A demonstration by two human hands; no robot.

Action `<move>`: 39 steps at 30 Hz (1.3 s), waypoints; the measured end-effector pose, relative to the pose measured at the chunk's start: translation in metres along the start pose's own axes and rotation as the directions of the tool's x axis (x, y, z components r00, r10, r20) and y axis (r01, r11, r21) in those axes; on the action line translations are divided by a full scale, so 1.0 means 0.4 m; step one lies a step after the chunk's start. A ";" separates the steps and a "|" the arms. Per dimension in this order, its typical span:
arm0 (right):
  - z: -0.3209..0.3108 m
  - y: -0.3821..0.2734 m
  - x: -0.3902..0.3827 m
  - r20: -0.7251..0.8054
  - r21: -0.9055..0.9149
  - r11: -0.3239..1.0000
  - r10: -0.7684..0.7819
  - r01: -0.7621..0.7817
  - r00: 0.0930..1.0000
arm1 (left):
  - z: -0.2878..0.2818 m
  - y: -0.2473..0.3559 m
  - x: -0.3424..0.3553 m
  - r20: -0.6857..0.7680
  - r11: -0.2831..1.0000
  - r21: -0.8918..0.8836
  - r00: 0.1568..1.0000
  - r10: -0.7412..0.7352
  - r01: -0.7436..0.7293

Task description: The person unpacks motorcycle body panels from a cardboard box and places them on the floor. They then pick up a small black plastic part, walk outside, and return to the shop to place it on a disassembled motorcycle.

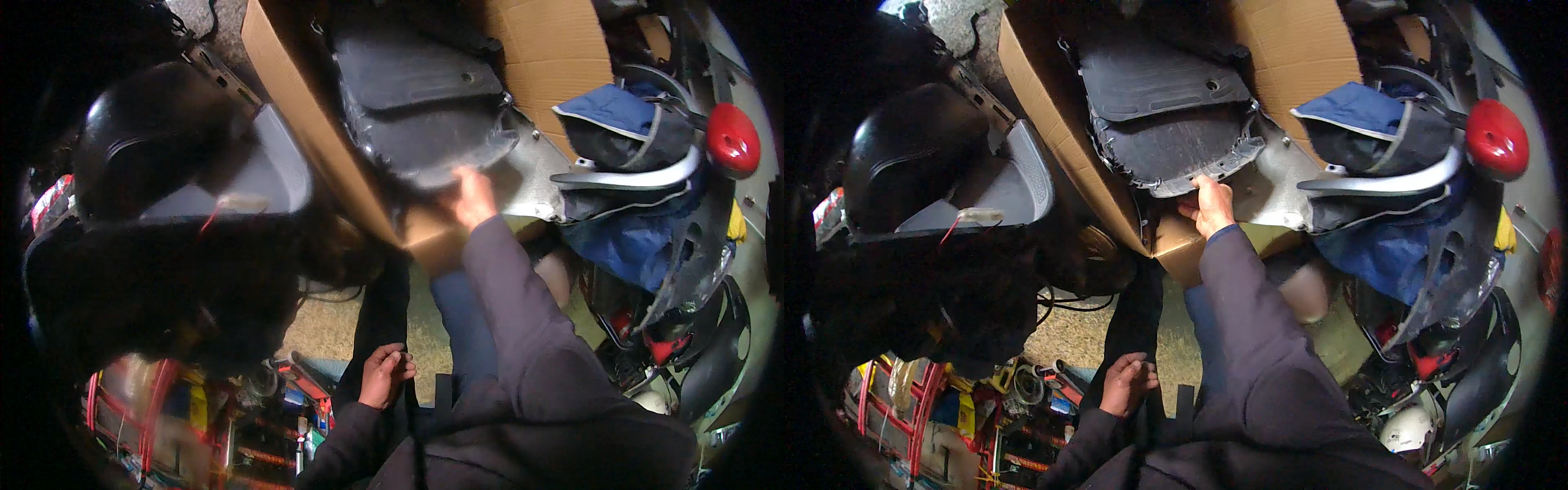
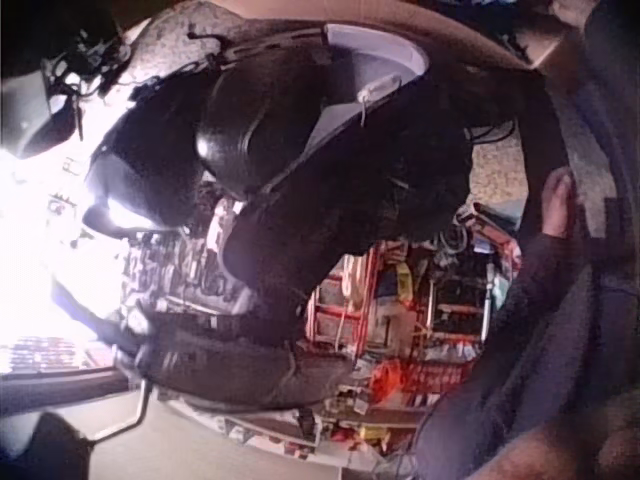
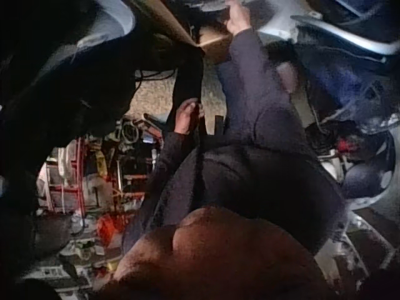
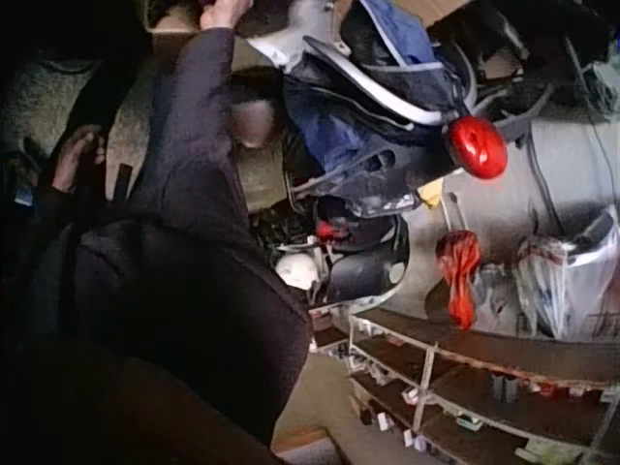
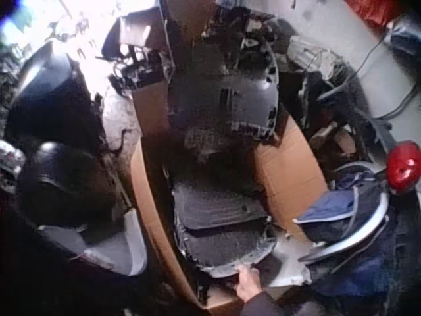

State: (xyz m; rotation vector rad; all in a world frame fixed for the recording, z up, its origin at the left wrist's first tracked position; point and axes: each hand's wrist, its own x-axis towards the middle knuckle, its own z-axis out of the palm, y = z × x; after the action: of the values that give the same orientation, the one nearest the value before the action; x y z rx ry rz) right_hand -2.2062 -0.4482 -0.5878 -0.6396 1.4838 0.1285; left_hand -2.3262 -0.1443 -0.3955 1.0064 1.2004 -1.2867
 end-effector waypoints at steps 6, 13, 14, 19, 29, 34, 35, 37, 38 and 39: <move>-0.027 -0.114 -0.278 0.020 -0.067 0.997 -0.035 0.036 0.999 | 0.011 0.010 -0.047 0.018 0.993 0.078 0.996 0.090 -0.091; -0.127 -0.050 -0.615 0.074 -0.046 0.996 0.086 -0.083 0.994 | 0.091 0.071 -0.151 0.229 0.952 -0.038 0.924 0.304 -0.304; -0.141 -0.036 -0.650 0.120 -0.021 0.989 0.150 -0.148 0.981 | 0.098 0.076 -0.168 0.288 0.943 -0.085 0.898 0.332 -0.321; -0.240 0.059 -0.778 0.188 0.029 0.969 0.235 -0.245 0.953 | 0.105 0.050 -0.236 0.185 0.908 -0.084 0.889 0.419 -0.410; -0.446 0.231 -0.895 0.312 -0.093 0.947 0.320 -0.307 0.894 | 0.091 -0.096 -0.228 0.155 0.910 -0.073 0.897 0.415 -0.408; -0.583 0.279 -0.988 0.295 -0.114 0.946 0.323 -0.303 0.899 | 0.086 -0.159 -0.271 0.206 0.886 -0.234 0.870 0.447 -0.400; -0.616 0.287 -1.012 0.310 -0.153 0.953 0.296 -0.260 0.903 | 0.089 -0.174 -0.280 0.344 0.851 -0.363 0.794 0.501 -0.380; -0.666 0.299 -1.047 0.305 -0.180 0.941 0.332 -0.288 0.893 | 0.084 -0.200 -0.300 0.303 0.845 -0.359 0.807 0.507 -0.396; -0.688 0.304 -1.061 0.277 -0.198 0.929 0.360 -0.314 0.891 | 0.078 -0.214 -0.310 0.312 0.836 -0.378 0.796 0.518 -0.396; -0.712 0.305 -1.072 0.307 -0.205 0.939 0.329 -0.276 0.893 | 0.069 -0.233 -0.321 0.395 0.829 -0.444 0.757 0.521 -0.339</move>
State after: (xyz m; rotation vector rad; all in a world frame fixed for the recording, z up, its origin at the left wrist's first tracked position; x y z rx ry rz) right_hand -2.5618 -0.3523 -0.2082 -0.4764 1.2357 0.5770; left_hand -2.4057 -0.1589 -0.2560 0.5825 0.6859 -0.8388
